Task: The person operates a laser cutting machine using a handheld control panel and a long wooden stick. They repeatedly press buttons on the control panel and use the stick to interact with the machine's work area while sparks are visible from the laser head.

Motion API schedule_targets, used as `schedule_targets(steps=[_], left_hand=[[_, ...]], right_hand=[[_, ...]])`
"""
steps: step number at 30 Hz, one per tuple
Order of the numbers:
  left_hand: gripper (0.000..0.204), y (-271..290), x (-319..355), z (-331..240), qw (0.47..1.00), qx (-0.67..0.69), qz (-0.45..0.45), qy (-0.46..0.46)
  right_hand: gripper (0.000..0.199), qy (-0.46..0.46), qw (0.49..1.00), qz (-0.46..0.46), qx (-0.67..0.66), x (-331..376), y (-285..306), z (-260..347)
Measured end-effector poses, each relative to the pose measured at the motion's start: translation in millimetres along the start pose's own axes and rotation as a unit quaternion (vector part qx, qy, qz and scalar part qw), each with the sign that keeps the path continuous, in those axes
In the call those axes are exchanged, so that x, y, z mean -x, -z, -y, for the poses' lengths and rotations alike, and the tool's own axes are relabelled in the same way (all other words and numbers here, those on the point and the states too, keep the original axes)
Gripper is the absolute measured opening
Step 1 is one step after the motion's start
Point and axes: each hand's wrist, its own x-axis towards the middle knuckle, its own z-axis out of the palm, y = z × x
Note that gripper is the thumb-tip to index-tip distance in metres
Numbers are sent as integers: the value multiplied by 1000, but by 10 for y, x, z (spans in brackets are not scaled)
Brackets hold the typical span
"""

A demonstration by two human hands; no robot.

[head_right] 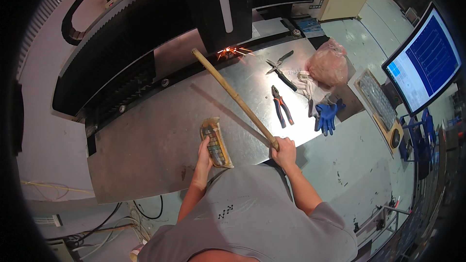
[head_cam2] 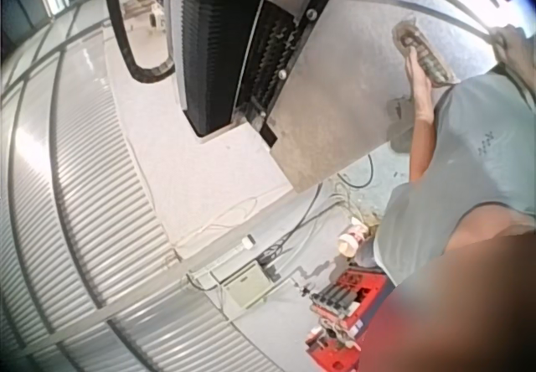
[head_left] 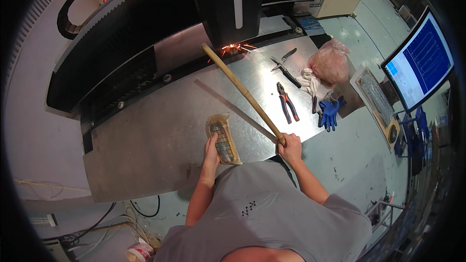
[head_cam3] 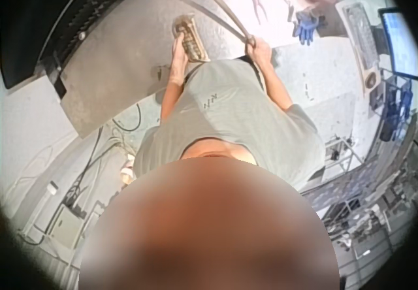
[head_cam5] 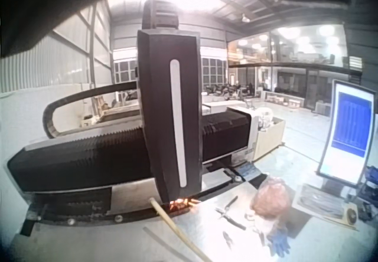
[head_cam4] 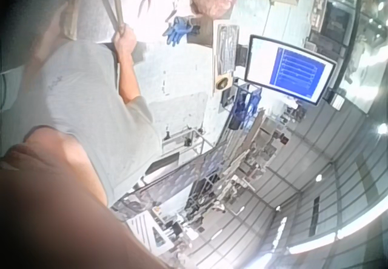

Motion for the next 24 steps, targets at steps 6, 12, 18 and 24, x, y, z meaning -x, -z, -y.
schedule_targets(steps=[6,12,18,24], left_hand=[[40,11,-18,13,1000,1,2,-2],[41,42,-35,12,1000,-4,9,2],[41,52,-45,13,1000,-2,19,1],[40,36,-31,21,1000,4,9,-5]], right_hand=[[22,-8,1000,7,-14,17,-1,-12],[25,-2,1000,7,-5,20,-2,-22],[27,-12,1000,17,-5,15,-6,-20],[24,-13,1000,9,-18,17,-6,-16]])
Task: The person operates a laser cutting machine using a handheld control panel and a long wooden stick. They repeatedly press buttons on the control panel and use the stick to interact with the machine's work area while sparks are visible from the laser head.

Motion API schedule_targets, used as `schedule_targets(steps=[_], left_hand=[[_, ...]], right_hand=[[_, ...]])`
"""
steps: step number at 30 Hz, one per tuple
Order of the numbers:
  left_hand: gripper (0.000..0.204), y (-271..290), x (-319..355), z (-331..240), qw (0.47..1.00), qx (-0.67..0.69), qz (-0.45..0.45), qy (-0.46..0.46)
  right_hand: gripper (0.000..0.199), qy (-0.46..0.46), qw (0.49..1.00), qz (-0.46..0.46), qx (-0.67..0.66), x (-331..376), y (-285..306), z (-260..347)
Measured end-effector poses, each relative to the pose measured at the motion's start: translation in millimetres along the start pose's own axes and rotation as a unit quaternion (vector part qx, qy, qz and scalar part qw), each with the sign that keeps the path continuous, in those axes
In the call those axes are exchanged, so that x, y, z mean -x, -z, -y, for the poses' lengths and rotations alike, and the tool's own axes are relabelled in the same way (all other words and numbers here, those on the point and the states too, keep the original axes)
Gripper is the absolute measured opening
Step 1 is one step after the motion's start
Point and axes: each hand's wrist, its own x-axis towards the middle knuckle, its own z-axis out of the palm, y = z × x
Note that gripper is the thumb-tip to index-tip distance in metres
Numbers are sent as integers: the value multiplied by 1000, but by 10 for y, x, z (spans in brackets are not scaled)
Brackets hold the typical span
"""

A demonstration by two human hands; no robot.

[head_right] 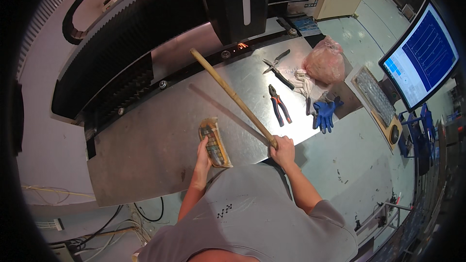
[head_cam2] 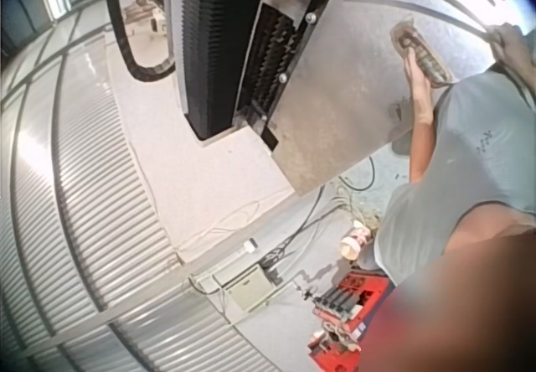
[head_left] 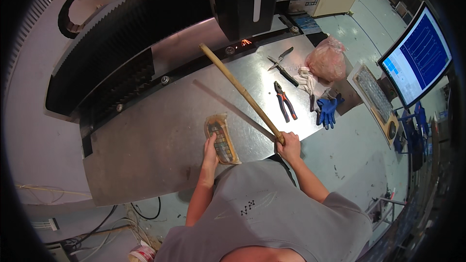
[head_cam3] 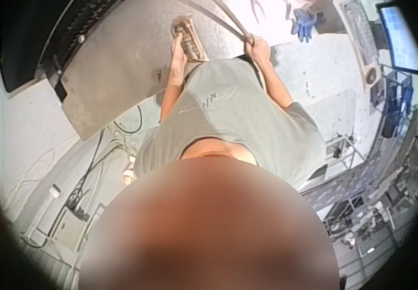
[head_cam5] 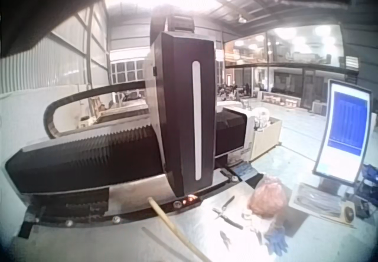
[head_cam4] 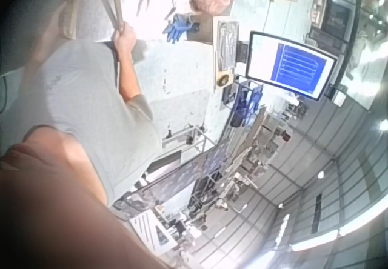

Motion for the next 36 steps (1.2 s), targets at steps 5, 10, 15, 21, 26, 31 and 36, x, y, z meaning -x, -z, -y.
schedule_targets(steps=[5,10,15,21,26,31,36], left_hand=[[40,-14,8,-14,1000,5,0,0],[42,0,-20,22,1000,7,-5,-2],[43,38,-57,59,1000,10,-2,1],[47,46,-71,95,1000,18,13,-2],[35,9,-83,139,999,19,-23,-21],[41,2,-57,114,999,23,7,-21],[41,-18,-47,99,999,29,10,-18]], right_hand=[[21,-3,1000,-1,0,-2,-11,-12],[21,-4,1000,-3,0,-11,-7,-19],[23,1,999,-7,-52,27,34,-64],[28,-229,944,-68,-229,63,32,-162],[29,-193,956,-123,-183,-3,154,-265],[37,-247,930,-53,-267,-174,240,-274],[44,-265,923,-14,-279,-567,242,-301]])
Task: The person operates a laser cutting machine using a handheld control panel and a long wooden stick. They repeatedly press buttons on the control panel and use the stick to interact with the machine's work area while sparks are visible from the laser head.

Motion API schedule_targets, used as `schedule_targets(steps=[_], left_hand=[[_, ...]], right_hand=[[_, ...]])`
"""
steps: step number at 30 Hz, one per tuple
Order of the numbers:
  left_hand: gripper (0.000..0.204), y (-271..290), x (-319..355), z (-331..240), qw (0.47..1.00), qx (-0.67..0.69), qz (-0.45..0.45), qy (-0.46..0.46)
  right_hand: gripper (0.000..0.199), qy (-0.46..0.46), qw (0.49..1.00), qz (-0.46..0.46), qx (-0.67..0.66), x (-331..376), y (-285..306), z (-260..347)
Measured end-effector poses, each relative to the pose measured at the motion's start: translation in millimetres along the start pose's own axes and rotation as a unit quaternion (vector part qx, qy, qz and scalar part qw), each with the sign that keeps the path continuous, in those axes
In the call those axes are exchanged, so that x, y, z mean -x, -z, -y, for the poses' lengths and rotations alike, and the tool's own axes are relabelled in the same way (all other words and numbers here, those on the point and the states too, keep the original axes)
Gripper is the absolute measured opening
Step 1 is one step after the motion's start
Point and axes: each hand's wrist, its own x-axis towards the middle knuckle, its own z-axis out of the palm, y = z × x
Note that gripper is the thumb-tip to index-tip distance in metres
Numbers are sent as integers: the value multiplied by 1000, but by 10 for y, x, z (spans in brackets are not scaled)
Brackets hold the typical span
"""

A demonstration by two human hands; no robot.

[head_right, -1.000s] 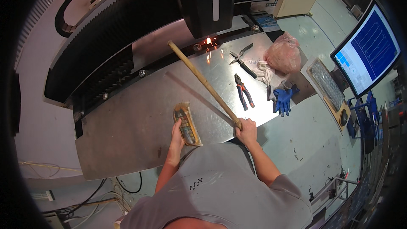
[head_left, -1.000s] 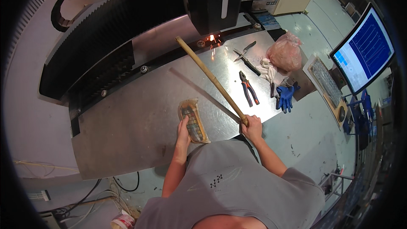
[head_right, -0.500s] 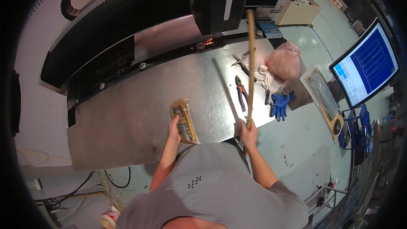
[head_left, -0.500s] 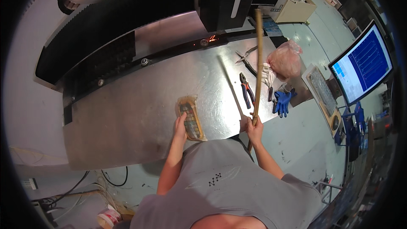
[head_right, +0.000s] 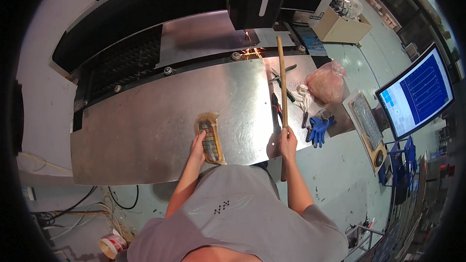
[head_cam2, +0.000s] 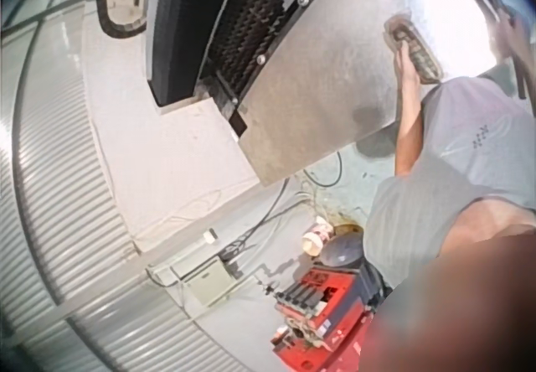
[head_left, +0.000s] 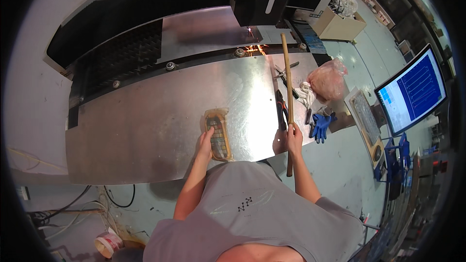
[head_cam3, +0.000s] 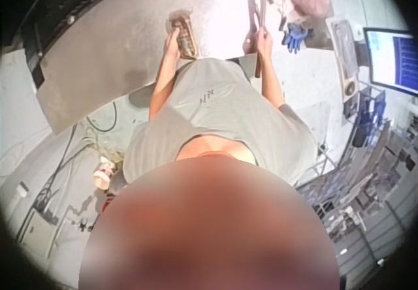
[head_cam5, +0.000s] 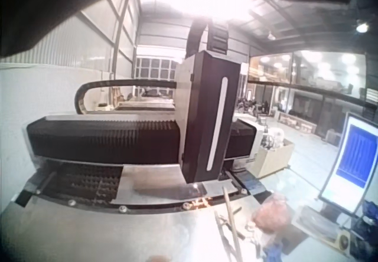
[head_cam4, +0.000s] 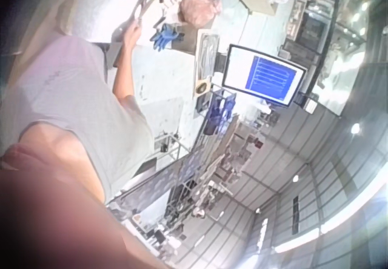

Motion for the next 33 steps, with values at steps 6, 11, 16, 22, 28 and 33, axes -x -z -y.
schedule_targets(steps=[6,11,16,22,28,33], left_hand=[[36,-21,0,-6,1000,5,19,-3],[37,-75,46,-19,1000,5,14,-12],[40,-116,87,1,999,-10,-20,-24],[58,-98,96,32,999,-7,-39,-5],[53,-70,50,111,999,-23,-33,-17],[46,-59,47,141,998,-18,15,-52]], right_hand=[[49,58,994,14,95,-490,-181,289],[49,92,971,16,221,-878,-283,576],[47,126,973,14,194,-1275,-474,810],[44,164,950,19,265,-1829,-637,853],[45,106,957,53,264,-2108,-774,1145],[43,117,944,48,303,-2326,-941,1337]])
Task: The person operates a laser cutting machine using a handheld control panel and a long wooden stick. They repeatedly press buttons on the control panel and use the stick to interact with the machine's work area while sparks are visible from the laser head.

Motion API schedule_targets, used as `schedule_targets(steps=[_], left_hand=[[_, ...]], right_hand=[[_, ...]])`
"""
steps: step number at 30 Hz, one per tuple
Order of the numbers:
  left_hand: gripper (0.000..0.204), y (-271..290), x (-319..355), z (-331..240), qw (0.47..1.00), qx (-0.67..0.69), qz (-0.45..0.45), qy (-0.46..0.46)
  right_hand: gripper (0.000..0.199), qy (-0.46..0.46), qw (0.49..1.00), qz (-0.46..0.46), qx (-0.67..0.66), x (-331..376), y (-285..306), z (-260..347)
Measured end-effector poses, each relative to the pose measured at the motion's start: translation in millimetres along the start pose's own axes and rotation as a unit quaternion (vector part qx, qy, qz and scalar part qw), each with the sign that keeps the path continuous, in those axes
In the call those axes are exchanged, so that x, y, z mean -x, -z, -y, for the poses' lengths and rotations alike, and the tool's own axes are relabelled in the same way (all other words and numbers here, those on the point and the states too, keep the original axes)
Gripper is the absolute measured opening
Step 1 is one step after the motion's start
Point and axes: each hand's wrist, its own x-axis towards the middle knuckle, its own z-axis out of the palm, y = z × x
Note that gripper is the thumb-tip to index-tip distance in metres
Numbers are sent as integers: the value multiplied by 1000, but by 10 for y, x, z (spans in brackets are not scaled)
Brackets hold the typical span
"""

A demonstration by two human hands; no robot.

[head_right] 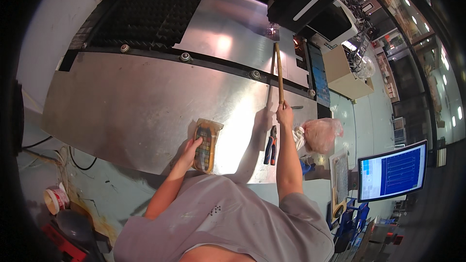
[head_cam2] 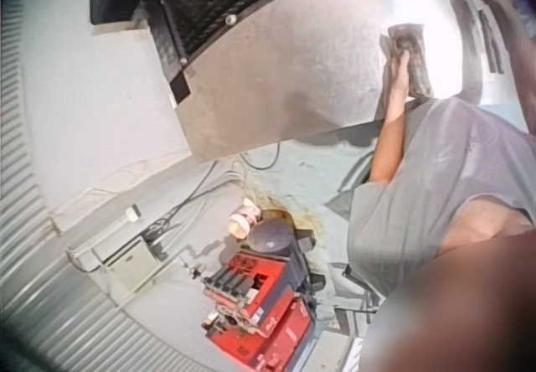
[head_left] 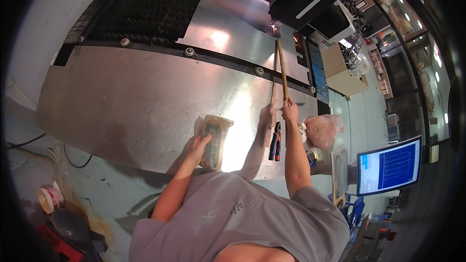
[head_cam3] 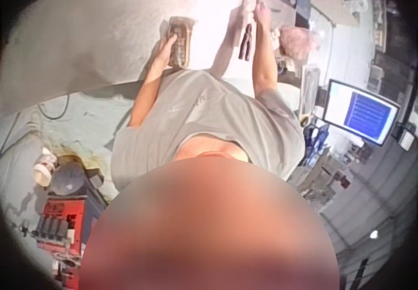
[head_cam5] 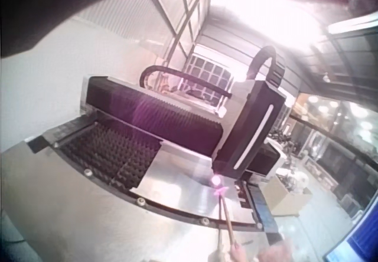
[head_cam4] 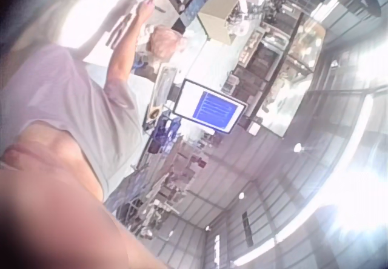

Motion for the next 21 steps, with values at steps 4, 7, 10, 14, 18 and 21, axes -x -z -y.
schedule_targets(steps=[4,7,10,14,18,21], left_hand=[[50,-40,64,-59,1000,7,15,-3],[48,-70,94,-114,999,9,25,-18],[47,-77,122,-143,999,4,26,-19],[44,-58,135,-165,999,8,31,-3],[37,-65,130,-173,999,29,39,-5],[36,-65,125,-162,998,46,46,-5]], right_hand=[[41,42,997,-35,47,-372,-168,-82],[39,49,995,-57,67,-564,-270,-97],[35,36,999,-22,31,-625,-240,14],[31,19,1000,-10,6,-620,-188,256],[30,5,1000,-2,-5,-657,-159,393],[31,-2,1000,-3,-2,-669,-182,421]])
